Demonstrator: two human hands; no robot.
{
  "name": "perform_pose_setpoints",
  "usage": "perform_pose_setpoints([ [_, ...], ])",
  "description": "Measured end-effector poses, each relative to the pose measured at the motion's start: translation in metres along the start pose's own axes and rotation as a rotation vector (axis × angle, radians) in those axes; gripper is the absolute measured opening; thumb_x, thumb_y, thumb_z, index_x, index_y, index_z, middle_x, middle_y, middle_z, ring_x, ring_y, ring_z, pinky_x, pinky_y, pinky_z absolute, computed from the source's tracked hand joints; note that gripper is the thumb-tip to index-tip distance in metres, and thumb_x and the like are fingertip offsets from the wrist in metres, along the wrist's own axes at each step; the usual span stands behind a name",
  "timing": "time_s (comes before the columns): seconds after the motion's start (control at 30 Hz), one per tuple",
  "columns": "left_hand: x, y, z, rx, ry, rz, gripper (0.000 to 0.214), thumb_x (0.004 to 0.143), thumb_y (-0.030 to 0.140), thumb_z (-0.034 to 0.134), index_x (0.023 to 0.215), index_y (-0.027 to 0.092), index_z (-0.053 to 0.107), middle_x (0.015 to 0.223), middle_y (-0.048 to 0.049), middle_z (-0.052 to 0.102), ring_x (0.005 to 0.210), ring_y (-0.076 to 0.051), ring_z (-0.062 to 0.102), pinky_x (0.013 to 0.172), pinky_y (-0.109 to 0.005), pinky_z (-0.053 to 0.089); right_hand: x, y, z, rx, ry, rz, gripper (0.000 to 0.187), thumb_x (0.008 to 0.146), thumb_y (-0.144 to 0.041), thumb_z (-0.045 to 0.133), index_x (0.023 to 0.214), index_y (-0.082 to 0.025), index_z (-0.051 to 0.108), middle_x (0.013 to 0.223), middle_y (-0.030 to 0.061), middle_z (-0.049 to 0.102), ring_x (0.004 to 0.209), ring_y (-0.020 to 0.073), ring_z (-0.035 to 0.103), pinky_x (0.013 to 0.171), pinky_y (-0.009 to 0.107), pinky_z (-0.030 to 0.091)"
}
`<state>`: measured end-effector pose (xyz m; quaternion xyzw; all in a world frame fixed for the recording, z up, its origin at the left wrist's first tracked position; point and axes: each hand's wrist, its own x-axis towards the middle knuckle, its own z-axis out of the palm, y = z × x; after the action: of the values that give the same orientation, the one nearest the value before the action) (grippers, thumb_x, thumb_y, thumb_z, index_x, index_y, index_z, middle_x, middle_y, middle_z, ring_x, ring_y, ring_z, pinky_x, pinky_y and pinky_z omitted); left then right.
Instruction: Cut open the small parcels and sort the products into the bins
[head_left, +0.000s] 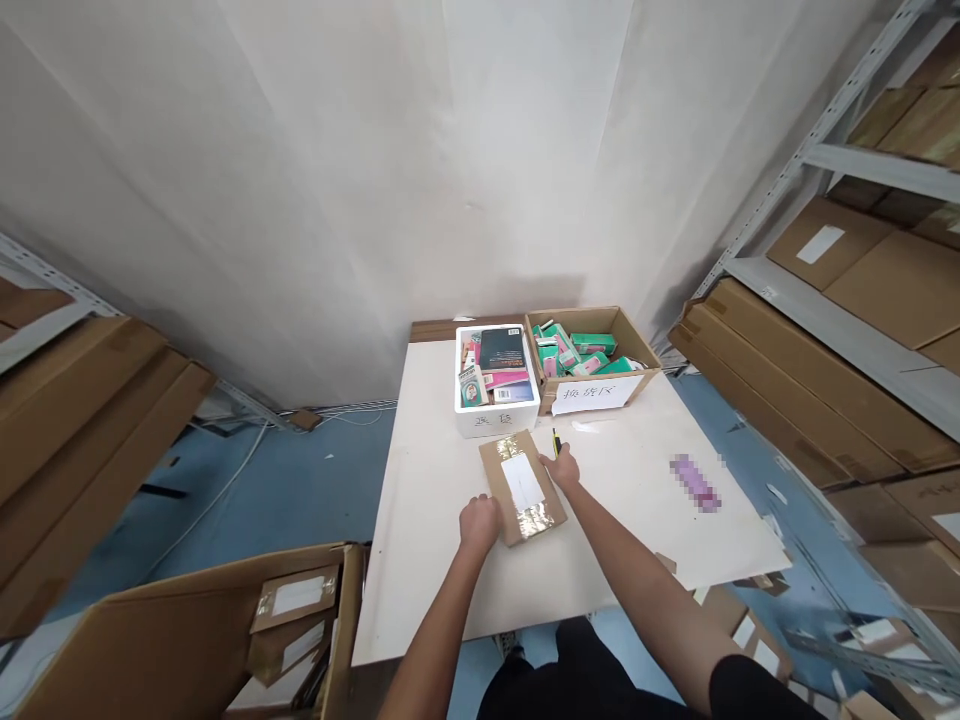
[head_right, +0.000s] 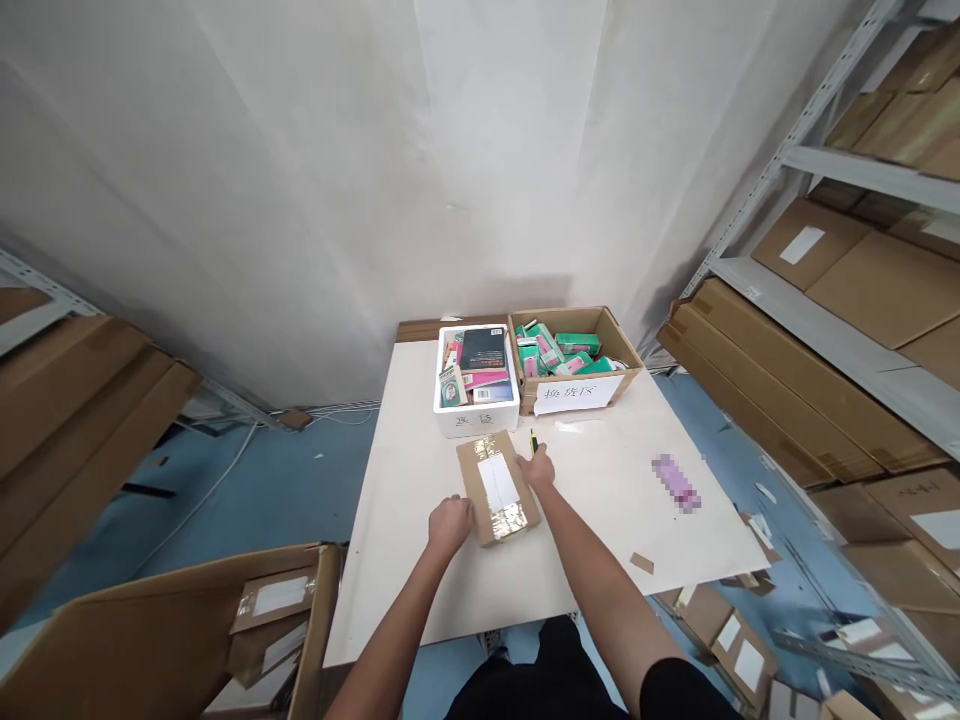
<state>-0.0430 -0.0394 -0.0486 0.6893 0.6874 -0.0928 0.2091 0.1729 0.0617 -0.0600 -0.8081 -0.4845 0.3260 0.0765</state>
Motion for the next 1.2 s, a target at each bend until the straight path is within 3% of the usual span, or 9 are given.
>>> perform_pose_setpoints([
  [0.13,0.023,0.008,0.001,0.101,0.064,0.214,0.068,0.093,0.016,0.056,0.159,0.03,0.043,0.164,-0.0156,0.041,0.147,-0.034,0.044,0.106,-0.045,0.049,-0.025,0.029,-0.005,-0.066,0.128,-0.056,0.039,0.101,-0.055,0.055,0.121,-0.023,0.046,0.111,0.013,0.075,0.106,0.0294,0.073,0.078,0.033,0.049],
  [0.27,0.044,0.014,0.02,0.177,-0.002,0.396,0.088,0.088,0.017,0.062,0.166,0.038,0.026,0.178,-0.0044,0.017,0.163,-0.034,0.011,0.124,-0.056,0.029,-0.059,0.08,0.019,-0.083,0.007,-0.067,0.049,0.091,-0.064,0.065,0.114,-0.025,0.046,0.11,0.0133,0.075,0.103,0.0326,0.074,0.076,0.036,0.049],
  [0.37,0.043,0.019,0.035,0.176,-0.012,0.322,0.1,0.081,0.025,0.073,0.168,0.035,0.025,0.178,-0.007,0.013,0.162,-0.037,0.012,0.123,-0.056,0.028,-0.058,0.091,0.025,-0.073,-0.067,-0.029,0.051,0.088,-0.065,0.069,0.111,-0.025,0.047,0.108,0.0138,0.076,0.104,0.033,0.074,0.075,0.036,0.049],
  [0.5,0.023,0.042,0.037,0.143,-0.08,0.094,0.118,0.066,0.051,0.088,0.166,0.02,0.032,0.171,-0.0249,0.027,0.153,-0.051,0.028,0.115,-0.062,0.035,-0.027,0.058,0.003,-0.132,-0.015,-0.013,0.065,0.081,-0.065,0.079,0.117,-0.023,0.046,0.114,0.0154,0.074,0.11,0.0325,0.073,0.08,0.034,0.05],
  [0.6,0.006,0.058,0.03,0.089,-0.085,0.02,0.1,0.078,0.066,0.074,0.157,0.011,0.049,0.152,-0.0298,0.052,0.14,-0.049,0.046,0.113,-0.061,0.037,-0.007,0.03,-0.014,-0.152,0.008,-0.105,0.06,0.087,-0.059,0.077,0.123,-0.022,0.046,0.121,0.0154,0.073,0.115,0.0287,0.07,0.086,0.031,0.049],
  [0.67,-0.001,0.06,0.028,0.056,-0.003,0.071,0.084,0.087,0.065,0.064,0.153,0.014,0.053,0.151,-0.0257,0.055,0.141,-0.045,0.046,0.115,-0.058,0.037,-0.002,0.026,-0.022,-0.125,0.022,-0.092,0.044,0.102,-0.057,0.057,0.124,-0.021,0.046,0.118,0.0148,0.074,0.111,0.0263,0.071,0.085,0.029,0.049],
  [0.8,-0.003,0.045,0.037,-0.026,0.083,0.224,0.087,0.092,0.07,0.055,0.165,0.025,0.036,0.175,-0.0135,0.024,0.161,-0.04,0.014,0.127,-0.055,0.019,-0.019,0.056,-0.035,-0.088,-0.093,-0.108,0.041,0.113,-0.053,0.026,0.119,-0.022,0.053,0.105,0.008,0.075,0.084,0.0196,0.074,0.073,0.025,0.048],
  [0.97,0.009,0.031,0.056,-0.058,0.07,0.229,0.091,0.094,0.077,0.042,0.169,0.028,0.025,0.179,-0.0064,0.009,0.164,-0.034,-0.003,0.131,-0.055,0.001,-0.05,0.092,-0.046,-0.18,-0.246,-0.131,0.042,0.112,-0.052,0.031,0.114,-0.021,0.059,0.101,0.005,0.075,0.055,0.0127,0.066,0.061,0.024,0.044],
  [1.2,0.013,0.03,0.067,-0.082,0.123,0.249,0.087,0.096,0.074,0.041,0.169,0.03,0.024,0.179,-0.004,0.009,0.164,-0.033,-0.006,0.132,-0.055,0.0,-0.038,0.072,-0.041,-0.326,-0.18,-0.199,0.036,0.111,-0.049,0.039,0.114,-0.022,0.063,0.111,0.0096,0.076,0.095,0.0229,0.073,0.071,0.026,0.046],
])
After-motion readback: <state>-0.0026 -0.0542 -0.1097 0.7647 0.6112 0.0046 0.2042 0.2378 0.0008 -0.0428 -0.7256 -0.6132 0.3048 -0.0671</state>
